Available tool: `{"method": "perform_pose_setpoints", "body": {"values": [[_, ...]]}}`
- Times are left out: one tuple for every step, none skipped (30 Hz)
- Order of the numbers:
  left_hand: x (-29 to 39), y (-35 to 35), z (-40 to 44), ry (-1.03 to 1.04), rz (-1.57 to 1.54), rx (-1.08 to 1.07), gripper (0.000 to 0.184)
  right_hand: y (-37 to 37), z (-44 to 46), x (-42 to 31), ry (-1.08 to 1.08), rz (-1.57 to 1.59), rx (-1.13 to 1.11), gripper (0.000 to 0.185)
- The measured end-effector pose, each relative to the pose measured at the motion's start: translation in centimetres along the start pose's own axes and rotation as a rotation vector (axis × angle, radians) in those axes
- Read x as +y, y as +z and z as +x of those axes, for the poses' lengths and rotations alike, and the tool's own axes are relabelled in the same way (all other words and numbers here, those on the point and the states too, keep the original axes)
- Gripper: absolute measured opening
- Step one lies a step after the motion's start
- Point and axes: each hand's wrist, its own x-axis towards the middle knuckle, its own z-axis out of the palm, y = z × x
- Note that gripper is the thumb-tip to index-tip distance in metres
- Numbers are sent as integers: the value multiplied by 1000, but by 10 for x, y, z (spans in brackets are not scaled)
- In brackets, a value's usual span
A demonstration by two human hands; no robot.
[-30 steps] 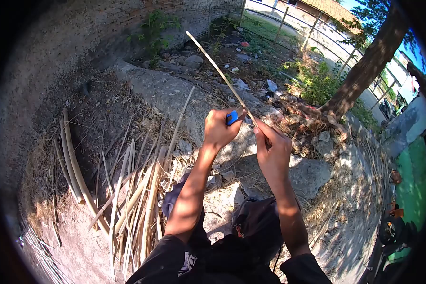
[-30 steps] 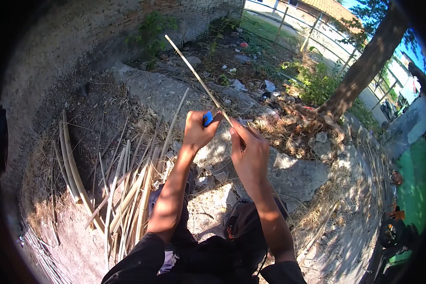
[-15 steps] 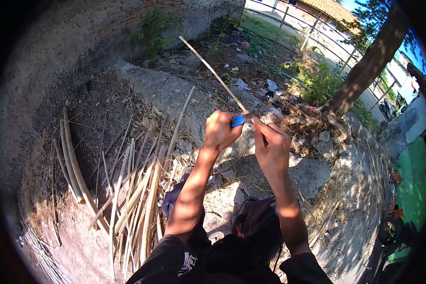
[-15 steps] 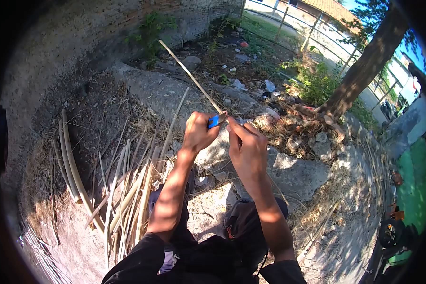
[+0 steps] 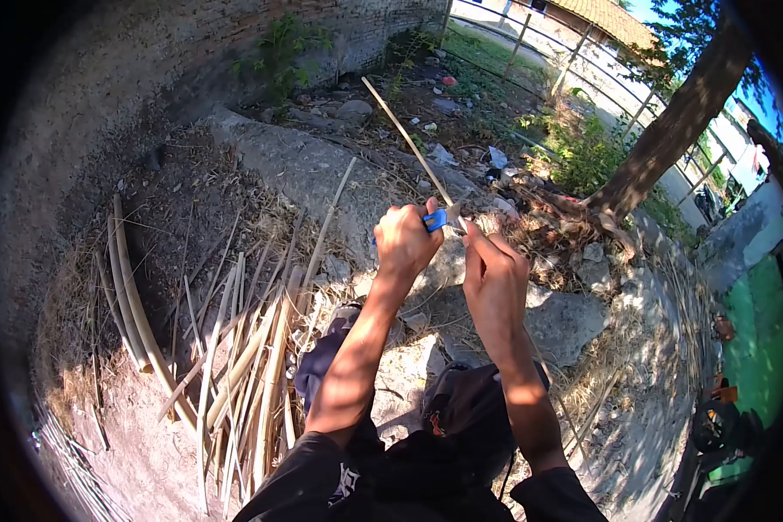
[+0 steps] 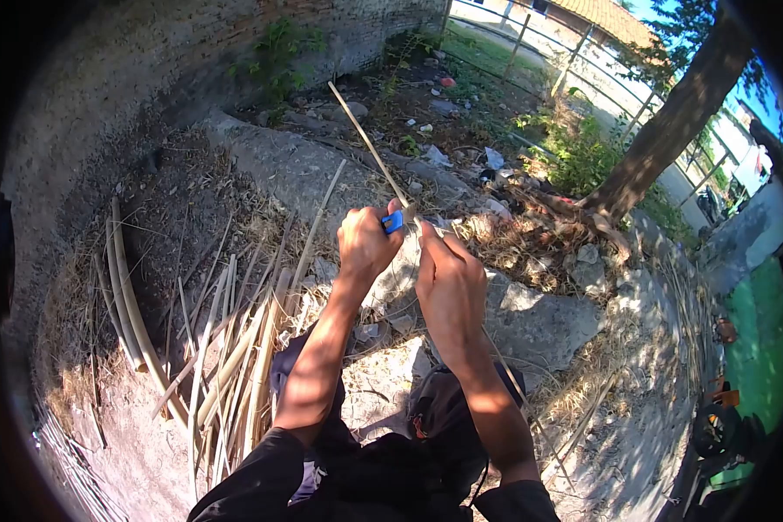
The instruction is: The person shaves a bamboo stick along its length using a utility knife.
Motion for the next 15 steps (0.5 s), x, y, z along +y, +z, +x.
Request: {"method": "perform_pose_setpoints", "body": {"values": [[0, 2, -1, 0, -1, -1, 44, -3, 0, -2, 41, 4, -31, 23], [1, 4, -3, -1, -2, -11, 44, -5, -1, -2, 85, 8, -61, 23], [1, 6, -4, 0, -2, -18, 44, -4, -2, 0, 86, 9, -60, 23], [1, 9, -5, -1, -2, -17, 44, -2, -3, 4, 62, 23, -29, 23], [2, 12, -7, -8, 3, 11, 43, -1, -4, 7, 38, 37, 0, 24], [3, 14, -8, -15, 6, 36, 43, -2, -5, 6, 39, 35, -3, 24], [4, 15, -9, -16, 4, 35, 43, -4, -5, 4, 62, 46, -10, 24], [5, 16, -9, -43, 6, 26, 42, -6, -5, 4, 86, 59, -17, 25], [6, 15, -8, -67, 10, 16, 41, -6, -5, 5, 88, 61, -16, 25], [7, 14, -9, -66, 12, 12, 41, -6, -6, 5, 71, 57, -10, 25], [9, 13, -9, -96, 11, -10, 43, -7, -6, 6, 52, 53, -4, 26], [10, 13, -9, -125, 10, -33, 45, -8, -6, 7, 55, 53, -3, 26], [10, 14, -10, -123, 11, -36, 45, -8, -7, 7, 57, 48, -16, 26], [10, 15, -10, -126, 21, -45, 46, -9, -7, 7, 58, 42, -28, 26], [10, 16, -10, -130, 30, -54, 46, -10, -7, 7, 58, 42, -27, 26]]}}
